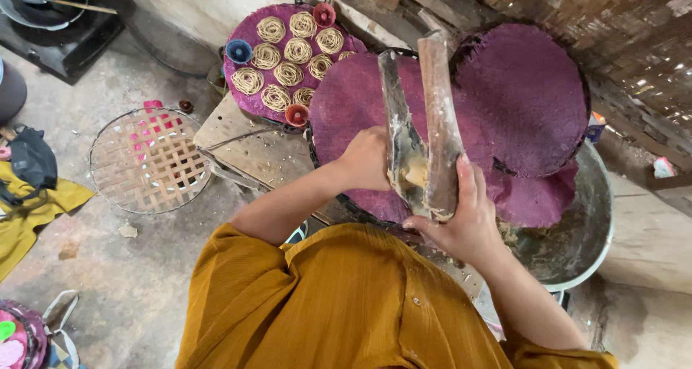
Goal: The person uses a manual dough extruder, loading dough into the tube and turning the handle to press out strands onto round purple trays, forming spiral nests. They cut the extruded strands with a stick, arrange the nests on the trays, and reload the press with more dough to continue.
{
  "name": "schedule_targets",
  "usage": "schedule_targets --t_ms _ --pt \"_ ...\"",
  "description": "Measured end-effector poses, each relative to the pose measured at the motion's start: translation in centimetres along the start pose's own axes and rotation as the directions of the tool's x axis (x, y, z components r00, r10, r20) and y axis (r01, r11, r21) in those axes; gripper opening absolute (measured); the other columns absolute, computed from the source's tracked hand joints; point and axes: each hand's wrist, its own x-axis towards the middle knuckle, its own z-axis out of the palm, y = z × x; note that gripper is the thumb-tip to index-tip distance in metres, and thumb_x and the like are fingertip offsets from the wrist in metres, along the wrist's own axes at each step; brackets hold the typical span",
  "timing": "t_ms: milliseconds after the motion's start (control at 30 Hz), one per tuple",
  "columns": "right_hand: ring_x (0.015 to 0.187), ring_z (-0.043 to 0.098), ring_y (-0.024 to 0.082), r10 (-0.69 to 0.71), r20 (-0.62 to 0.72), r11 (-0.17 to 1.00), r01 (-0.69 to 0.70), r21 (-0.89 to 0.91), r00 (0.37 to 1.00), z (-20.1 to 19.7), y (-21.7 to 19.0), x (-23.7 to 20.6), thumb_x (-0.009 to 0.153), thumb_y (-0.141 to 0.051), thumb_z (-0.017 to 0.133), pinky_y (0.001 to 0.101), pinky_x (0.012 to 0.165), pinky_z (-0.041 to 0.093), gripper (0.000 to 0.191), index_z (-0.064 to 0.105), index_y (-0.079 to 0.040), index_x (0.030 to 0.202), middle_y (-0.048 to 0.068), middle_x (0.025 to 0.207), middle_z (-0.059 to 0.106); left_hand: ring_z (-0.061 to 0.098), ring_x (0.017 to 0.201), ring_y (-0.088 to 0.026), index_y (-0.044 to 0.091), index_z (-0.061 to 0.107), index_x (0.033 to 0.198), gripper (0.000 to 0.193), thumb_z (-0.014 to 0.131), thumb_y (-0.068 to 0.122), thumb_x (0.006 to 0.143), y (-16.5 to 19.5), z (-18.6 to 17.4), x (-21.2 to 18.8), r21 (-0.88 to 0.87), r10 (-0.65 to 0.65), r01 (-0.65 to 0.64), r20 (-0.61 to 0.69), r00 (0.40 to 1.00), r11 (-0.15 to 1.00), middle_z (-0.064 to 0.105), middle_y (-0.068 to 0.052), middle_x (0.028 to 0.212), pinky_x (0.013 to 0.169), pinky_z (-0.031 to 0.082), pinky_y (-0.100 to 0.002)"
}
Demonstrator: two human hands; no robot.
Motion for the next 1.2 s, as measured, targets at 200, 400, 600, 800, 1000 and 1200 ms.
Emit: schedule_targets --t_ms 200,400,600,800,1000,1200 --pt "0.126 0.059 0.037 0.069 0.444 0.534 -0.409 0.74 0.893 -1.3 4.3 -0.3 0.072 -0.059 0.085 0.0531 0.101 0.051 0.127 0.017 0.001 0.161 0.027 0.144 0.049 0.068 0.093 -0.034 0.011 0.074 0.111 0.047 0.085 0.035 0.072 -1.3 -0.6 2.1 -0.141 -0.126 0.146 0.14 0.982 0.979 0.07 -0.016 0.098 0.085 0.057 -0.046" --pt "0.111 0.064 0.037 -0.123 0.65 -0.112 -0.661 0.742 0.75 -0.7 6.4 -3.0 0.076 -0.07 0.08 0.0503 0.093 0.055 0.117 0.037 0.003 0.157 0.027 0.133 0.059 0.025 0.158 -0.029 0.024 0.018 0.168 0.111 0.089 0.015 0.083 -4.6 -7.5 8.4 -0.976 0.334 0.152 0.092 0.938 -0.157 0.022 -0.008 0.172 0.134 0.023 -0.048" --pt "0.115 0.064 0.042 -0.133 0.707 -0.178 -0.718 0.673 0.695 -3.1 7.3 -3.8 0.076 -0.079 0.073 0.0526 0.088 0.058 0.114 0.04 -0.001 0.152 0.03 0.133 0.059 0.031 0.157 -0.025 0.027 0.014 0.167 0.108 0.089 0.016 0.09 -5.4 -5.1 8.6 -0.99 0.314 0.087 0.049 0.948 -0.109 0.038 -0.01 0.162 0.132 0.03 -0.042" --pt "0.109 0.061 0.037 0.157 0.783 0.027 -0.795 0.606 0.602 -1.8 8.2 -2.7 0.069 -0.084 0.069 0.0477 0.092 0.052 0.124 0.04 0.002 0.152 0.025 0.133 0.059 0.063 0.128 -0.037 0.011 0.046 0.145 0.069 0.064 0.057 0.098 -9.0 -1.2 8.3 -0.925 -0.157 0.045 0.112 0.981 -0.377 0.063 -0.019 0.131 0.116 0.048 -0.051" --pt "0.117 0.063 0.034 0.217 0.806 0.101 -0.834 0.542 0.55 0.7 9.2 -4.4 0.067 -0.085 0.067 0.0443 0.099 0.049 0.126 0.042 0.006 0.15 0.026 0.133 0.063 0.069 0.111 -0.031 0.017 0.063 0.11 0.053 0.043 0.066 0.105 -10.7 -2.0 6.4 -0.917 -0.154 0.008 0.075 0.985 -0.398 0.068 -0.01 0.107 0.094 0.056 -0.047" --pt "0.099 0.07 0.036 0.223 0.775 0.258 -0.802 0.539 0.592 -3.6 10.2 -5.8 0.076 -0.071 0.071 0.045 0.083 0.06 0.106 0.054 0.014 0.137 0.031 0.115 0.069 0.069 0.106 -0.03 0.018 0.063 0.103 0.051 0.039 0.063 0.107 -7.4 -2.3 6.2 -0.866 -0.123 -0.037 0.028 0.992 -0.499 0.066 -0.01 0.103 0.094 0.058 -0.047"
